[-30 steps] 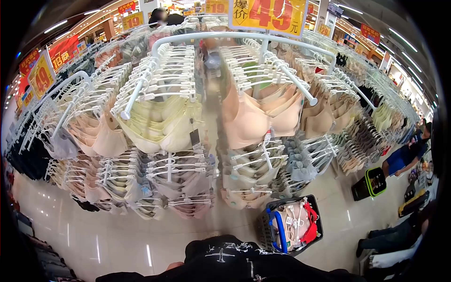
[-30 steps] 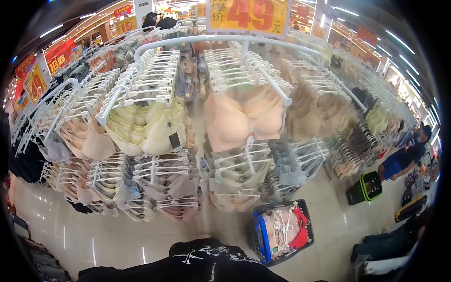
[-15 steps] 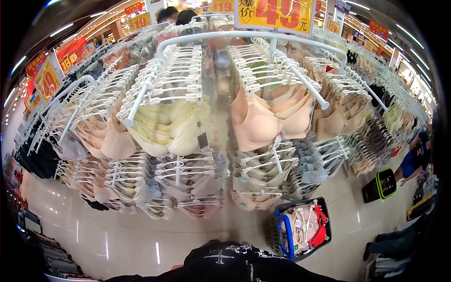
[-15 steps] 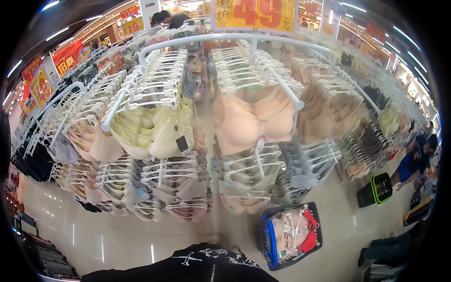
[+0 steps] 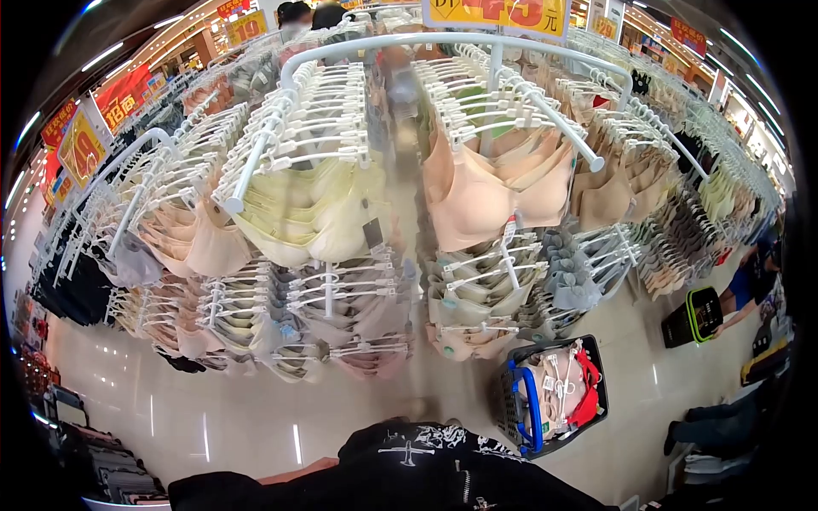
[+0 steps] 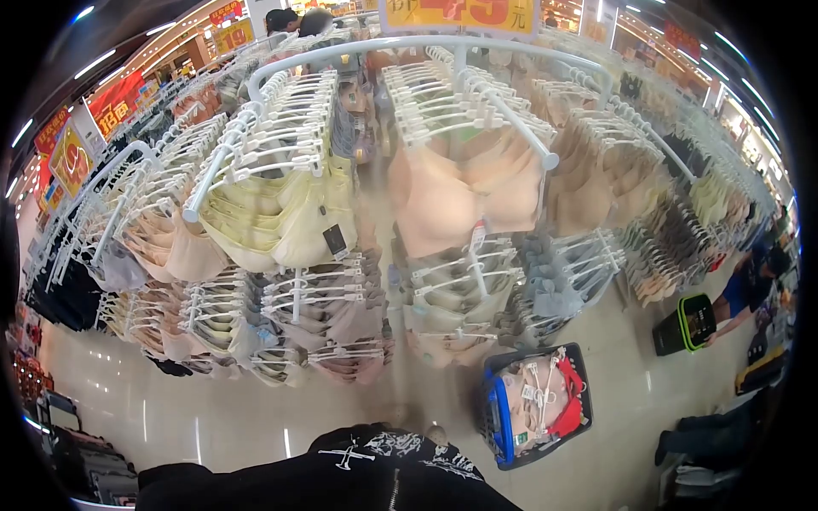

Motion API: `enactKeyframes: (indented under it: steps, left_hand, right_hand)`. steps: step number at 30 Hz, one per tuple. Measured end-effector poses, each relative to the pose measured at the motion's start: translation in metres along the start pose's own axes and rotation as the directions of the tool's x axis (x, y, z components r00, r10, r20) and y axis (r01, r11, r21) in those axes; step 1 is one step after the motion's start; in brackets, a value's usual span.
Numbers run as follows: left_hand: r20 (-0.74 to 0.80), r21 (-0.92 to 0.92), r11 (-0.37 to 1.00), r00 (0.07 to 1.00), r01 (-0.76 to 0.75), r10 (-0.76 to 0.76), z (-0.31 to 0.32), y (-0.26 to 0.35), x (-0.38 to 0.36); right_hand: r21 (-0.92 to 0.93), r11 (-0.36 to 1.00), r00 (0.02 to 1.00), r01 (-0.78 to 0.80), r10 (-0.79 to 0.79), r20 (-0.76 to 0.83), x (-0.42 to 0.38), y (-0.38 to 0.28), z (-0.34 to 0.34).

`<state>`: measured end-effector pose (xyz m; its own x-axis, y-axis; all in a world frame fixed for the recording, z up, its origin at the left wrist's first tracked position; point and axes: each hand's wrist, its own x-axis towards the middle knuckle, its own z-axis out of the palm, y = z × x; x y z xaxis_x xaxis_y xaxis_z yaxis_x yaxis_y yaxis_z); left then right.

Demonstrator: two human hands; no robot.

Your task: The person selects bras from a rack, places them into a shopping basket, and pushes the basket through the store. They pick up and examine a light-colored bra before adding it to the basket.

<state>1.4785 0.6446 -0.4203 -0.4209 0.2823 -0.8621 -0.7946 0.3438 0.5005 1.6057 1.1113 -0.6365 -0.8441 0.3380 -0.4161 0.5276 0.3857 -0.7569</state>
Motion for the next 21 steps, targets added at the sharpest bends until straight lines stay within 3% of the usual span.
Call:
enactKeyframes:
  steps: [6,7,12,17,20,21]
  left_hand:
    - [-0.01,-0.06,0.995,0.997,-0.074,0.073,-0.004,-0.004,-0.003]
    - [-0.025,-0.024,0.992,0.992,-0.127,0.126,0.0,0.0,-0.002]
    - [-0.136,0.316,0.945,0.982,-0.082,0.131,0.008,-0.013,0.027]
    - [-0.067,0.312,0.937,0.981,-0.154,0.184,0.012,-0.009,0.032]
    - [-0.065,0.457,0.825,0.912,-0.334,0.405,0.013,-0.019,0.039]
    - [-0.131,0.564,0.776,0.897,-0.282,0.422,0.015,-0.021,0.039]
  right_hand:
    - [0.005,1.0,1.0,-0.009,0.009,0.004,-0.003,0.007,0.001]
    - [0.008,1.0,1.0,-0.007,0.007,0.004,-0.004,0.007,0.001]
    - [0.012,1.0,1.0,-0.017,0.016,0.003,-0.004,0.016,0.001]
    - [0.012,0.999,0.999,-0.032,0.032,0.007,-0.008,0.027,0.001]
    - [0.018,0.999,0.999,-0.038,0.038,0.007,-0.014,0.035,0.001]
    - [0.019,0.999,0.999,-0.039,0.039,0.008,-0.015,0.038,0.002]
